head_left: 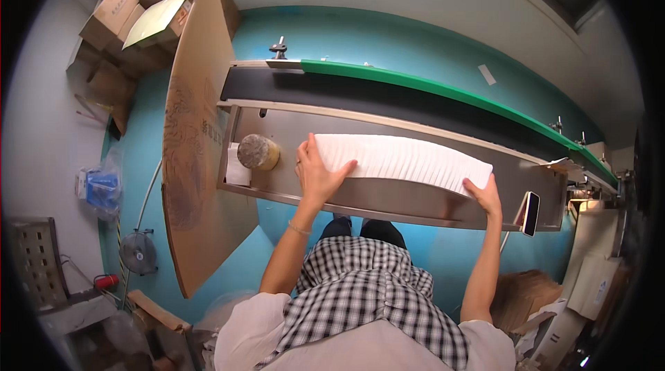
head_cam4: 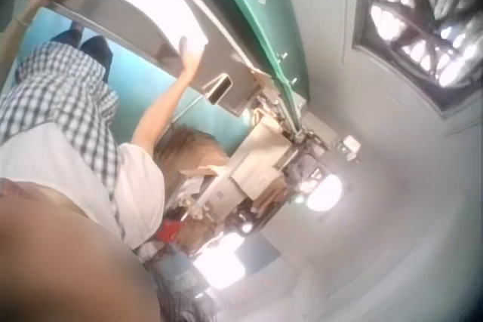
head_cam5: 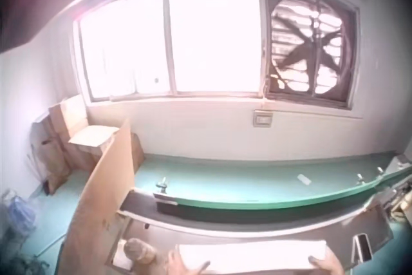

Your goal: Picking up, sorting, and aligning stacks of small white paper cards on a workspace and conveyor belt.

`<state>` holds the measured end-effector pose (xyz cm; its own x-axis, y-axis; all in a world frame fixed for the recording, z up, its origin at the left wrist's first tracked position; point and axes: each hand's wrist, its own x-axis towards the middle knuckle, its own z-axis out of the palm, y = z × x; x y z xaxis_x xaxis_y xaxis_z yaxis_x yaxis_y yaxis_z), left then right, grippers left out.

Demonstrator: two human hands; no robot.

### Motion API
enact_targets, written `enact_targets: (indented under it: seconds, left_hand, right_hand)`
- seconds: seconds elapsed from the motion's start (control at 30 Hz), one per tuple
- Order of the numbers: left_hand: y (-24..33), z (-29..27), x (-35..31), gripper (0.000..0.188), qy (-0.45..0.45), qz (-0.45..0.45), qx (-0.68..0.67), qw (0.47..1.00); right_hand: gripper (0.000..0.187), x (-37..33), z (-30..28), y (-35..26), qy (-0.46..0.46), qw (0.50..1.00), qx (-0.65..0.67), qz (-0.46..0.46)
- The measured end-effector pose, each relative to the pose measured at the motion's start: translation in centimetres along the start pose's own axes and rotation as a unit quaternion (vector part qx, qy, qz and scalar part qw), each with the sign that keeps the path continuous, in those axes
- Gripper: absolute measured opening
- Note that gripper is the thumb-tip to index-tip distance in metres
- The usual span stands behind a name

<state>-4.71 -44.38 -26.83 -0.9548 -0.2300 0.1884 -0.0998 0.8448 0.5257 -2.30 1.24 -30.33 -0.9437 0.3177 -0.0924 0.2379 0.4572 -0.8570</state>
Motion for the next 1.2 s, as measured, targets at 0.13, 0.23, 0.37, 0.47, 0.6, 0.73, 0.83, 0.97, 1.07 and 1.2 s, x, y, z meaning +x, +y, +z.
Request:
enact_targets:
  seconds: [0.13,0.23,0.37,0.47,0.6,0.73,0.83,0.97,1.07,1.2]
  left_hand:
    - [-2.3,-1.0,1.7,0.093,0.027,0.062,-0.004,0.998]
    - [-0.9,-2.1,1.7,0.074,0.068,0.017,0.089,0.994]
    - [5.8,2.4,3.7,0.067,-0.017,0.140,-0.075,0.987]
    - [14.9,7.9,4.3,0.074,-0.155,0.291,-0.123,0.936]
    - [23.0,13.5,7.0,0.089,-0.246,0.415,-0.113,0.869]
    - [25.1,16.3,9.0,0.083,-0.447,0.374,-0.078,0.809]
    - [24.5,17.0,9.4,0.072,-0.496,0.324,-0.108,0.798]
    - [23.3,17.6,9.2,0.070,-0.469,0.324,-0.147,0.808]
    - [23.0,17.8,9.7,0.074,-0.460,0.333,-0.159,0.807]
    - [22.9,16.6,9.3,0.083,-0.443,0.364,-0.156,0.804]
  right_hand:
    - [0.044,3.2,1.2,-0.7,-0.081,0.997,0.015,-0.001]
    - [0.048,3.4,3.5,-3.1,-0.014,0.997,0.050,0.063]
    - [0.038,4.0,4.0,-2.1,0.013,0.995,0.089,0.052]
    - [0.035,4.2,3.6,-2.7,-0.010,0.984,0.141,0.111]
    - [0.034,4.3,3.0,-3.1,-0.017,0.918,0.325,0.227]
    - [0.029,3.5,1.9,-0.8,-0.081,0.968,0.199,0.127]
    - [0.025,6.2,0.5,1.7,-0.113,0.989,0.074,0.057]
    - [0.028,12.0,0.9,-0.8,0.036,0.833,0.494,0.244]
    - [0.034,8.2,3.8,-0.1,-0.002,0.948,0.309,0.077]
    - [0.037,5.0,4.5,-3.7,-0.034,0.979,0.181,0.086]
